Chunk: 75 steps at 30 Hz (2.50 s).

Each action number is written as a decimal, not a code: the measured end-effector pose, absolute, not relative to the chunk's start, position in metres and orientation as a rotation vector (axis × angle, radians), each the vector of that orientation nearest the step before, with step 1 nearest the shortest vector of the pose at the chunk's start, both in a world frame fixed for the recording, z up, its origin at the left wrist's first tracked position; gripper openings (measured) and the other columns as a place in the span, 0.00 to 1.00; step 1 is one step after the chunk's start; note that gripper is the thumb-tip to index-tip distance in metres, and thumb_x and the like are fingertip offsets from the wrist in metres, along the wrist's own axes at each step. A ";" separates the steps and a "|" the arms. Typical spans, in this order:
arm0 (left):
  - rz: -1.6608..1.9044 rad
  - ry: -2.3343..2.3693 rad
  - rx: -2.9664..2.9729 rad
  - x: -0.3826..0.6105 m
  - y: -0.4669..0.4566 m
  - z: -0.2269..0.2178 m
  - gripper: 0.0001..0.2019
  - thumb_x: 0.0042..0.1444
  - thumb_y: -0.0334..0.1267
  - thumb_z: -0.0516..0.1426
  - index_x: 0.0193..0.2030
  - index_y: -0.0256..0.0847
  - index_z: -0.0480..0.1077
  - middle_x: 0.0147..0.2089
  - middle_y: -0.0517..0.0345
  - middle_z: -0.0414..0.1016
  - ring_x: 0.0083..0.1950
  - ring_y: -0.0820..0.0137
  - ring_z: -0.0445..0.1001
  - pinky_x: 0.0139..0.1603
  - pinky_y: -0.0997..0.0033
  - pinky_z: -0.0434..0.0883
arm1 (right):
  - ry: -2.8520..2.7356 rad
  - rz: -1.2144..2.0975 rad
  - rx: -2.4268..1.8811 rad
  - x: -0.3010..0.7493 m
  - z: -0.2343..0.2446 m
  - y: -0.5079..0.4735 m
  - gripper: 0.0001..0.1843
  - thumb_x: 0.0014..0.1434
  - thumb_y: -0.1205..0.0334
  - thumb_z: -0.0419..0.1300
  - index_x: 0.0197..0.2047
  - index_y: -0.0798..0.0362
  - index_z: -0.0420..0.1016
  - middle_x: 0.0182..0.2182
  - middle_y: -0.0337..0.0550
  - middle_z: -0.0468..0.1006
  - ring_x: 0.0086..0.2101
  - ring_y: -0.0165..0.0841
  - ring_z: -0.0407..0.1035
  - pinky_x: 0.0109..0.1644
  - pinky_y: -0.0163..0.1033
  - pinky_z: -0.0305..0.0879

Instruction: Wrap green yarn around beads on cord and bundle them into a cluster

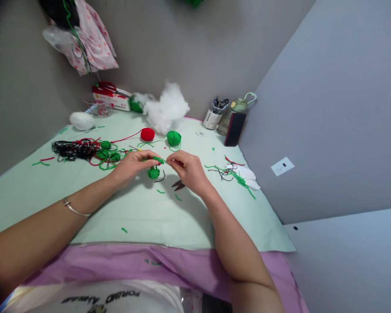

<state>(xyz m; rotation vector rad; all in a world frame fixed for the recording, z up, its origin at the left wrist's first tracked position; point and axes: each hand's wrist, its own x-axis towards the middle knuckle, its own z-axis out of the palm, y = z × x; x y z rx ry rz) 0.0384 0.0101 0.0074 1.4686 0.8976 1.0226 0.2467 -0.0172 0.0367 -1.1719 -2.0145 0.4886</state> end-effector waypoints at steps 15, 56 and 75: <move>1.003 0.872 1.476 0.041 0.006 0.008 0.10 0.50 0.46 0.67 0.35 0.43 0.81 0.34 0.58 0.79 0.36 0.70 0.72 0.42 0.69 0.69 | -2.009 0.345 -1.123 0.242 0.034 -0.018 0.08 0.64 0.66 0.59 0.34 0.51 0.79 0.28 0.38 0.67 0.27 0.29 0.61 0.32 0.37 0.57; 0.984 0.858 1.364 0.043 0.006 0.006 0.13 0.49 0.47 0.67 0.34 0.40 0.79 0.33 0.58 0.76 0.34 0.71 0.71 0.40 0.68 0.67 | -1.846 0.745 -1.239 0.246 0.035 -0.014 0.08 0.59 0.58 0.62 0.31 0.54 0.75 0.28 0.39 0.74 0.29 0.30 0.63 0.35 0.38 0.59; 0.774 0.792 1.505 0.045 0.007 -0.004 0.13 0.52 0.47 0.63 0.30 0.38 0.74 0.27 0.62 0.70 0.29 0.75 0.63 0.32 0.72 0.57 | -1.981 0.758 -1.235 0.236 0.038 -0.021 0.06 0.62 0.61 0.61 0.35 0.53 0.76 0.32 0.40 0.76 0.30 0.29 0.66 0.36 0.36 0.61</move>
